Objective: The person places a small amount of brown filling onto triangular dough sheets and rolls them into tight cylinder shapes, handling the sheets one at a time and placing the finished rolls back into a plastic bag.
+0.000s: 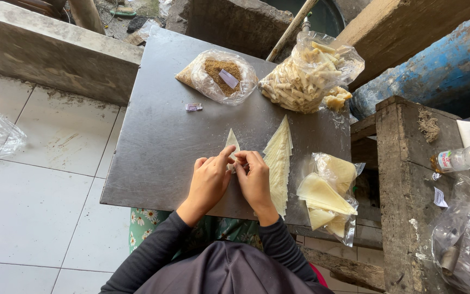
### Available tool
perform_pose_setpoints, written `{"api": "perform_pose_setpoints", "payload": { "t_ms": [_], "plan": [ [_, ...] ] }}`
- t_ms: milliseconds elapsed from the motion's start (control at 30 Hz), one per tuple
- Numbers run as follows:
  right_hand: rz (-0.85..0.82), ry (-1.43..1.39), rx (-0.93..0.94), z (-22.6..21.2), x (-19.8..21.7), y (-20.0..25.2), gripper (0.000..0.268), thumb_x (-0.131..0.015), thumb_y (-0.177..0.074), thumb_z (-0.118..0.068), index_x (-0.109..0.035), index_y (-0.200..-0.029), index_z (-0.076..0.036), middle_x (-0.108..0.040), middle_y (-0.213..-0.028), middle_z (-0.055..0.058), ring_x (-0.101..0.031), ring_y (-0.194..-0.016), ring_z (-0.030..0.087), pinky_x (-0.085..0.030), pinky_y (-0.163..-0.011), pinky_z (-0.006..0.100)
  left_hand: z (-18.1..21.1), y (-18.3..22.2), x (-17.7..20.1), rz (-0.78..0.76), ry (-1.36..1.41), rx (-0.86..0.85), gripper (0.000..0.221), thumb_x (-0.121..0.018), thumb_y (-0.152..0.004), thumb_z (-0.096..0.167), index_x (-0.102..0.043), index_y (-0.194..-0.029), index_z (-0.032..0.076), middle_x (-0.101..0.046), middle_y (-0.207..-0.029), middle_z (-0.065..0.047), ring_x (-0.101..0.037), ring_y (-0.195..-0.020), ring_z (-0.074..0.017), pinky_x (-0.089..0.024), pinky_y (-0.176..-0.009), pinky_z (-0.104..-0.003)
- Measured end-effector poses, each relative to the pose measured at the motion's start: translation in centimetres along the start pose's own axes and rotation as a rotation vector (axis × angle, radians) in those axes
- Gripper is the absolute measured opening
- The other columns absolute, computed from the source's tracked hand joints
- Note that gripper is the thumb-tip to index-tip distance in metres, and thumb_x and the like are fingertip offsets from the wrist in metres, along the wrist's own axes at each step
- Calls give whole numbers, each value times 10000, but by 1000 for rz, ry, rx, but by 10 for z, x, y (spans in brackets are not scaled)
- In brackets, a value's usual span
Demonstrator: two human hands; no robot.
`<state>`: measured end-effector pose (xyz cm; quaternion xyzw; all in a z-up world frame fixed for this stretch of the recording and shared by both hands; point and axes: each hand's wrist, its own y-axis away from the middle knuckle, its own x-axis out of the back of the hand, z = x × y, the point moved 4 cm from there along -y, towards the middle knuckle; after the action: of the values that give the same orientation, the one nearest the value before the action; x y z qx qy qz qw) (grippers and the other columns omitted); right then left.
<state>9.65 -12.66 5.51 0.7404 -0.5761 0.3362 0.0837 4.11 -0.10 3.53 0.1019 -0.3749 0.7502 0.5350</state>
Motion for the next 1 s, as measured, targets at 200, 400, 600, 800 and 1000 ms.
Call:
{"api": "perform_pose_setpoints", "payload": {
  "t_ms": [200, 400, 600, 800, 1000],
  "plan": [
    [-148, 19, 16, -3, 4, -9, 330, -696, -890, 8, -619, -1210, -18, -715, -907, 115, -731, -803, 216, -586, -720, 334, -2, -1, 1, -112, -99, -90, 500, -674, -884, 90, -536, -1361, 155, -739, -916, 59, -690, -897, -145, -427, -841, -359],
    [-269, 56, 34, -11, 15, -12, 448, -632, -919, 37, -559, -1354, -43, -711, -968, 135, -725, -889, 275, -569, -795, 371, -3, -6, -4, -72, -178, -166, 404, -671, -959, 170, -565, -1348, 142, -715, -883, 31, -676, -849, -153, -416, -825, -363],
    [-394, 7, 98, -17, 29, -7, 643, -657, -846, 62, -484, -1450, -76, -703, -1111, 101, -665, -1073, 275, -561, -924, 379, -4, -5, -4, -26, -86, -139, 390, -617, -946, 103, -564, -1331, 133, -719, -944, 22, -674, -927, -192, -396, -870, -377],
    [-315, 30, -23, -10, 23, -5, 720, -766, -790, 16, -499, -1449, -99, -732, -1046, 72, -674, -933, 238, -537, -780, 366, -8, -7, -11, -51, 66, 95, 410, -599, -928, 52, -551, -1333, 95, -720, -940, -20, -694, -867, -208, -421, -828, -380],
    [-154, 4, -48, 2, 11, 3, 570, -701, -883, 7, -539, -1420, -91, -728, -1017, 51, -695, -902, 217, -550, -758, 361, -10, -8, -10, -46, 143, 149, 456, -618, -933, 61, -505, -1374, 84, -739, -966, -28, -712, -895, -228, -444, -860, -389]
  ]
}}
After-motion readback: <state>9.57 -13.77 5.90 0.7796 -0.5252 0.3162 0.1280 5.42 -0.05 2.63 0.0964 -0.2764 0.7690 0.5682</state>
